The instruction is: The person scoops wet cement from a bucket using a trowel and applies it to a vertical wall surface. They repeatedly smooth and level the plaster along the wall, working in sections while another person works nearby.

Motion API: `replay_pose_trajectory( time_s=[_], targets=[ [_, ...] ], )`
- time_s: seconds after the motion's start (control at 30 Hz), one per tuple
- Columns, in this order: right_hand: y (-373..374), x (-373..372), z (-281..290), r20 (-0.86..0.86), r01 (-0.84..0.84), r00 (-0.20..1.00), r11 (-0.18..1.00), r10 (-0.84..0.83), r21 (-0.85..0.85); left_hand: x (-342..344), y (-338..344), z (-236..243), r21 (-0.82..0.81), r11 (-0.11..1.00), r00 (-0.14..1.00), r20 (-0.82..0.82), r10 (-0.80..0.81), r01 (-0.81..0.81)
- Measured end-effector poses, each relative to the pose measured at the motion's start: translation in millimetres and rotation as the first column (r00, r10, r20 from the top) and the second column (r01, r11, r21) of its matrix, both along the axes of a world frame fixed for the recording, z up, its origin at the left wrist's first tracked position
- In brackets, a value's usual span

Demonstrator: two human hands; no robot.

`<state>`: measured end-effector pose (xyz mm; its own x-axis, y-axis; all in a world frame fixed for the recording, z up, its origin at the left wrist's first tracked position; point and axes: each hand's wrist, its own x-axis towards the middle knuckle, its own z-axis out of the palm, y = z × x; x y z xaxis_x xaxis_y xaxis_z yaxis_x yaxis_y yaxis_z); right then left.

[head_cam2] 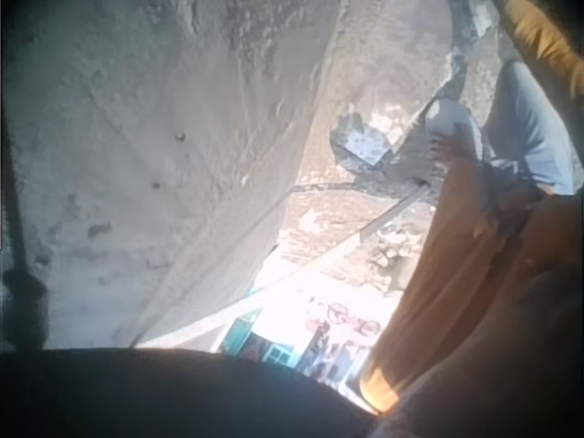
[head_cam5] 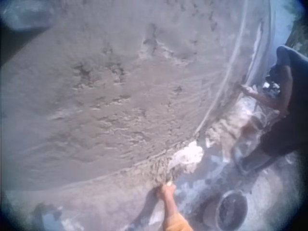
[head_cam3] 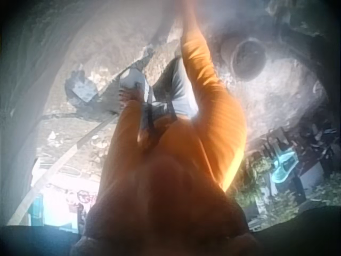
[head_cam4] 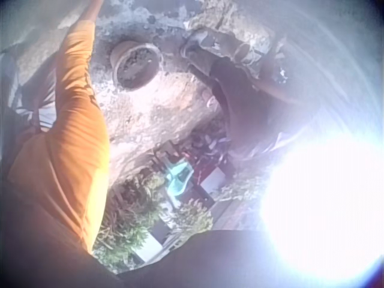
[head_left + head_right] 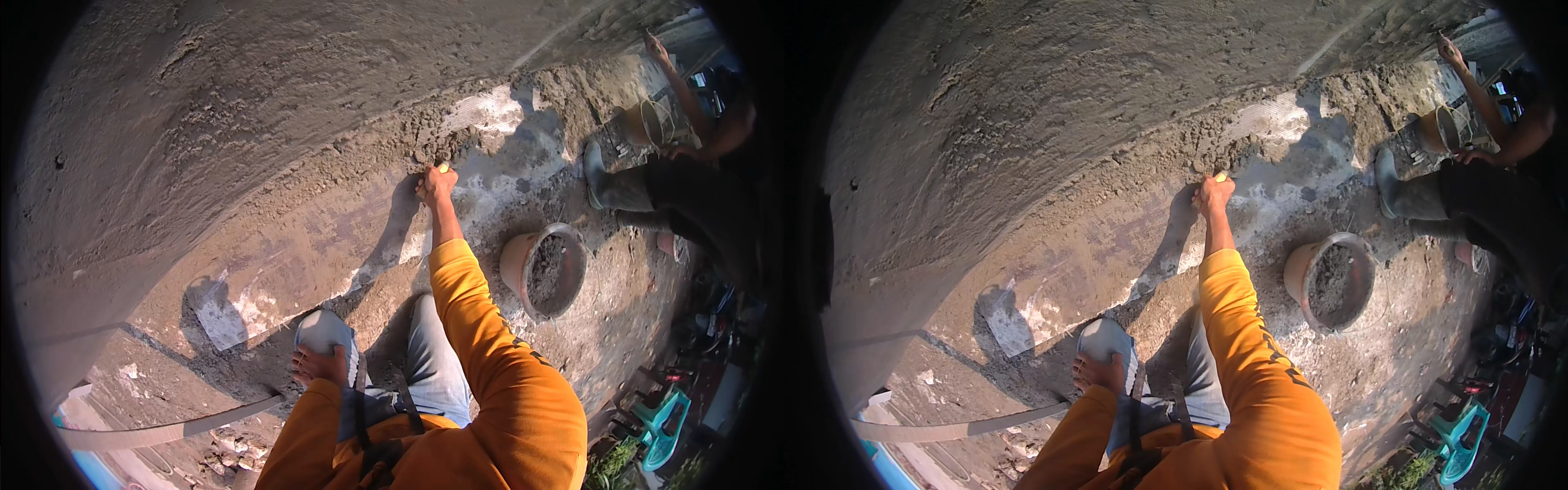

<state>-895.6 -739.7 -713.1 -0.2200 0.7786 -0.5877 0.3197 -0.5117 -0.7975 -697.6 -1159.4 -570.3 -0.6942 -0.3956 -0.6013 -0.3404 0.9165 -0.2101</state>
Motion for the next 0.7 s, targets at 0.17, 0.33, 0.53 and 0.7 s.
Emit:
replay_pose_trajectory(
  time_s=[0.17,0.33,0.53,0.7],
  targets=[
    [11,34,14,-0.128,-0.026,0.991,0.999,0.022,-0.025,13,-16,-18,0.008,0.999,0.998,-0.052,-0.031,0.031],
    [30,67,39,-0.193,0.011,0.981,0.993,-0.034,-0.117,12,-10,-17,0.024,1.0,0.999,-0.046,-0.014,0.015],
    [22,156,118,-0.271,-0.009,0.963,0.998,-0.009,-0.066,22,-20,-24,-0.001,0.999,0.995,-0.085,-0.046,0.046],
    [18,251,182,0.02,0.049,0.998,0.983,-0.053,0.177,13,-9,-10,-0.004,0.999,0.998,-0.053,-0.034,0.033]
  ],
)
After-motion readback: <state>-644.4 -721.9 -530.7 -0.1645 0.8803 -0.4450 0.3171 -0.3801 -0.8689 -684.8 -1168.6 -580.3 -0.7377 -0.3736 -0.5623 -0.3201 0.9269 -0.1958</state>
